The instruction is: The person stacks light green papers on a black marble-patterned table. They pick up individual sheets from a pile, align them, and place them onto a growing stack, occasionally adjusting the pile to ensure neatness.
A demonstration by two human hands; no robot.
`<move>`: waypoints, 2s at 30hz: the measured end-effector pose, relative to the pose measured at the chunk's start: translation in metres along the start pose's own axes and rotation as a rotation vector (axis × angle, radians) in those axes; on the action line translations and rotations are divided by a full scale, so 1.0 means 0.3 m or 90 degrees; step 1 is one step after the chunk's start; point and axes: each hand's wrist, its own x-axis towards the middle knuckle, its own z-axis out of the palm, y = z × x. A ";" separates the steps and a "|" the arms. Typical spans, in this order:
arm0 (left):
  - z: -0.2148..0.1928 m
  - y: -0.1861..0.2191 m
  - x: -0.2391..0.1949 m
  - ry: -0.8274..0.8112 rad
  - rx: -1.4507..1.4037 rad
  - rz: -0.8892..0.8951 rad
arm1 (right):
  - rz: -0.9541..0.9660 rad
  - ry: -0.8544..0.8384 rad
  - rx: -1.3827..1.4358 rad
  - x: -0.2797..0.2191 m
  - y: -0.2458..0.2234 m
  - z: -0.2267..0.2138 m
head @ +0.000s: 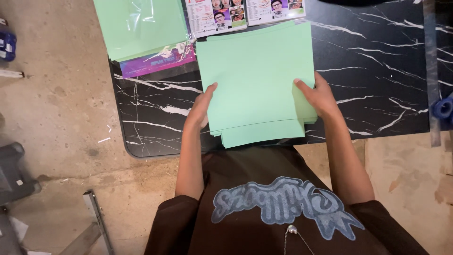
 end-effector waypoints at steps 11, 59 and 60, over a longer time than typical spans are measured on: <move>-0.034 0.027 0.015 -0.040 -0.157 -0.050 | 0.042 -0.043 0.097 0.053 0.054 -0.025; 0.417 -0.036 -0.214 -0.234 -0.149 0.147 | 0.016 -0.257 0.527 -0.051 0.299 -0.359; 0.387 -0.067 -0.195 -0.213 -0.136 0.131 | 0.027 -0.239 0.469 -0.042 0.291 -0.364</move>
